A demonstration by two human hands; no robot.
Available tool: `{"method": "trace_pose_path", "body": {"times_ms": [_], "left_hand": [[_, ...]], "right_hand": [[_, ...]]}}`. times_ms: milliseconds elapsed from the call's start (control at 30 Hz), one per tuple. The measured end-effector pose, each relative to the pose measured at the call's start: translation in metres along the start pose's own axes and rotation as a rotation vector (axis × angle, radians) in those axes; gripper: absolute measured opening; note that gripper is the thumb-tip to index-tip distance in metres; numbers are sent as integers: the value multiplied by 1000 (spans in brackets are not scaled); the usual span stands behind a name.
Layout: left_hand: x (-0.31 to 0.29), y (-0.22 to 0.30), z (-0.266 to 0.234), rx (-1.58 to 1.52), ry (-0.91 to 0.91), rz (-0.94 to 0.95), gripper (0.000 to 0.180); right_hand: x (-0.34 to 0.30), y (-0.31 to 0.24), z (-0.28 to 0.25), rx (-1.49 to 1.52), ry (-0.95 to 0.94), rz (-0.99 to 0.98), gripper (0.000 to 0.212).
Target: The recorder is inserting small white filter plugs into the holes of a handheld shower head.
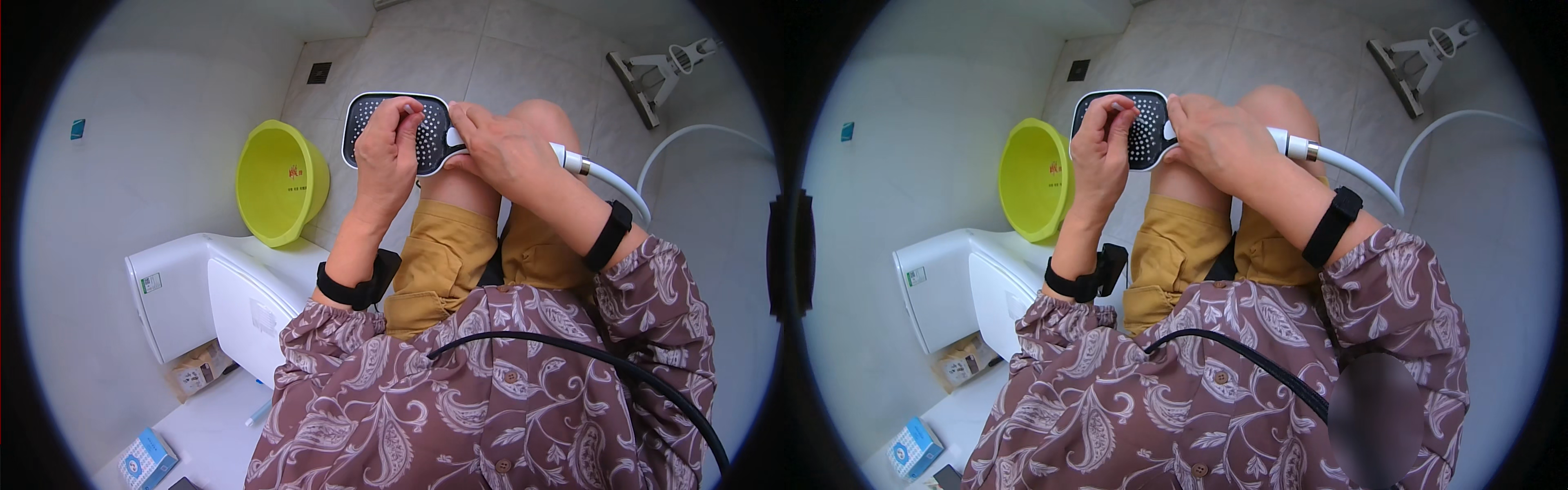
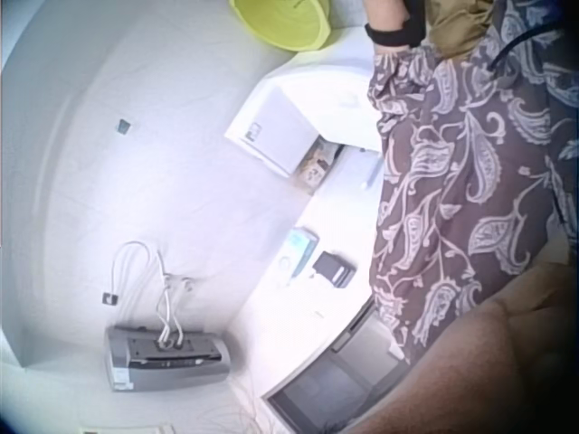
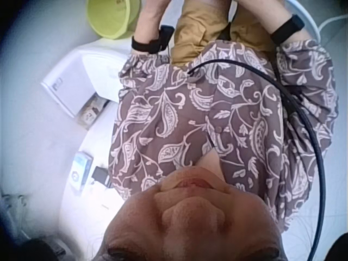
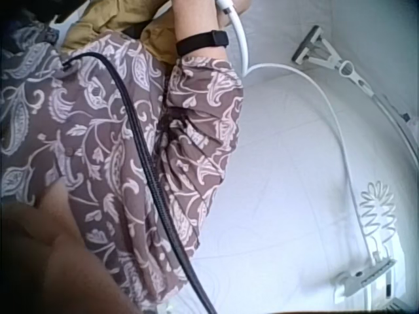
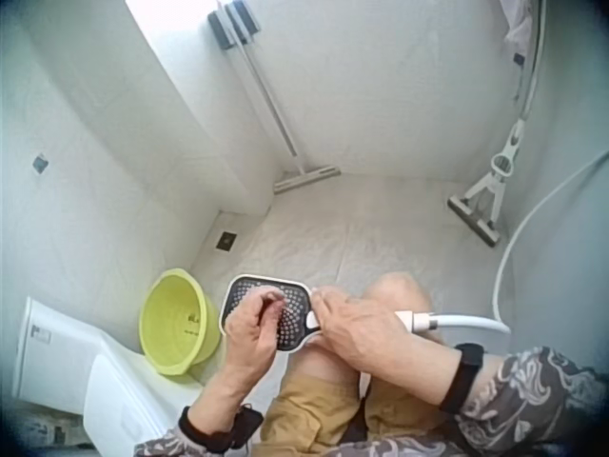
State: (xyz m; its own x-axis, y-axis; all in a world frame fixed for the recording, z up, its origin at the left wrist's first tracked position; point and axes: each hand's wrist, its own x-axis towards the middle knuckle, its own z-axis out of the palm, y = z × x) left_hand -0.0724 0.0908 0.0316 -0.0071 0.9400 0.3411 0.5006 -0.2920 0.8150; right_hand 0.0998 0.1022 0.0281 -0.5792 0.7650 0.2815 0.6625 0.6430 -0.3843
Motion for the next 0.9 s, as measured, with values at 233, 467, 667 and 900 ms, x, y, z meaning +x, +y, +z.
{"method": "trace_pose_path", "body": {"times_ms": [233, 467, 667, 900], "left_hand": [[-1, -1, 2, 21, 1, 47, 9], [0, 0, 5, 71, 3, 116, 9], [-2, 1, 6, 88, 7, 142, 10], [-2, 0, 8, 82, 19, 140, 9]], "right_hand": [[1, 0, -2, -9, -29, 14, 54], [0, 1, -4, -14, -32, 24, 54], [0, 3, -4, -15, -23, 21, 54], [-1, 5, -2, -28, -14, 16, 53]]}}
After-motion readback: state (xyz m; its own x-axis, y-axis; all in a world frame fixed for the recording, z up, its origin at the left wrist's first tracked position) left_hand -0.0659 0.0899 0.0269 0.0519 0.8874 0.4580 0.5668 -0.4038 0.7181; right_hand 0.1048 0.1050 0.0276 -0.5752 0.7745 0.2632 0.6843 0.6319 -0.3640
